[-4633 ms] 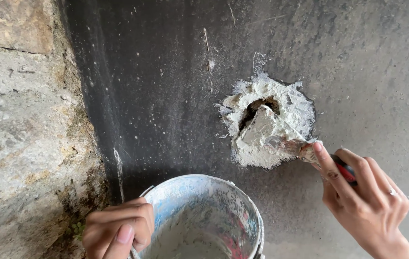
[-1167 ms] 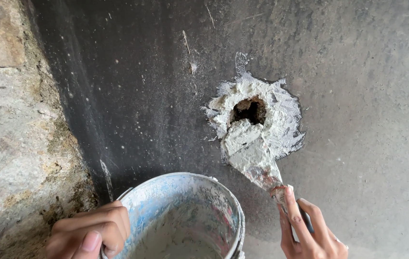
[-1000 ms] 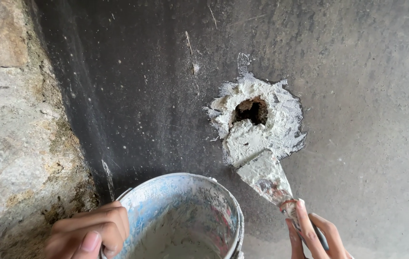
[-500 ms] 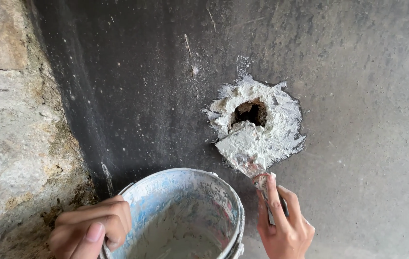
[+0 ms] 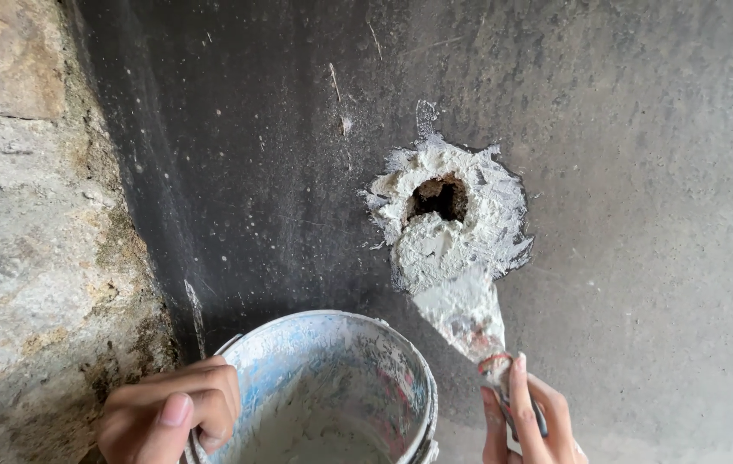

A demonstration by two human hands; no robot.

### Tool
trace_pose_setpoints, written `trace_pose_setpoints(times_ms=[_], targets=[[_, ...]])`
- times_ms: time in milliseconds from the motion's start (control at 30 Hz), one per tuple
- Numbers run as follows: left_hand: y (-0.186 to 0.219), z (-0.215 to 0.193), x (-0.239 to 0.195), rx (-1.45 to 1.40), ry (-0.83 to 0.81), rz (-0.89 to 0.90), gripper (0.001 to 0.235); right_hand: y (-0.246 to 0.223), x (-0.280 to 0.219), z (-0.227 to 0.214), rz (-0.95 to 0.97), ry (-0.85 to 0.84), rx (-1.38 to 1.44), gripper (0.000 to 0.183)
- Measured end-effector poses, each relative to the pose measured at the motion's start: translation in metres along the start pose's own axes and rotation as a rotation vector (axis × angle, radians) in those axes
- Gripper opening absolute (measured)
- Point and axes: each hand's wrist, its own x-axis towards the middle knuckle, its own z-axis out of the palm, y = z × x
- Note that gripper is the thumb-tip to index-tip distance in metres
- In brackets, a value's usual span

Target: The person scoops compound from a bucket using a putty knife and applies it to patch a hole in the wall.

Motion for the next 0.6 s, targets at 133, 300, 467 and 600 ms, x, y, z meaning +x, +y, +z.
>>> trace_pose_setpoints(times_ms=[133, 300, 467, 600], targets=[[0.007, 0.008, -0.004, 0.063, 0.068, -0.030, 0.056, -0.046, 0.042, -0.009, 0.005, 0.026, -0.055, 0.060], [0.005, 0.004, -0.008, 0.023, 0.035, 0.013, 0.054, -0.048, 0.054, 0.009, -0.068, 0.008, -0.108, 0.056], [-0.005, -0.009, -0.023, -0.002, -0.055, -0.129, 0.056, -0.031, 0.040, 0.006, -0.108, 0.016, -0.183, 0.059], [0.004, -0.007, -0.019, 0.021, -0.086, -0.127, 0.056, -0.011, 0.021, 0.001, -0.055, -0.009, -0.224, 0.058]])
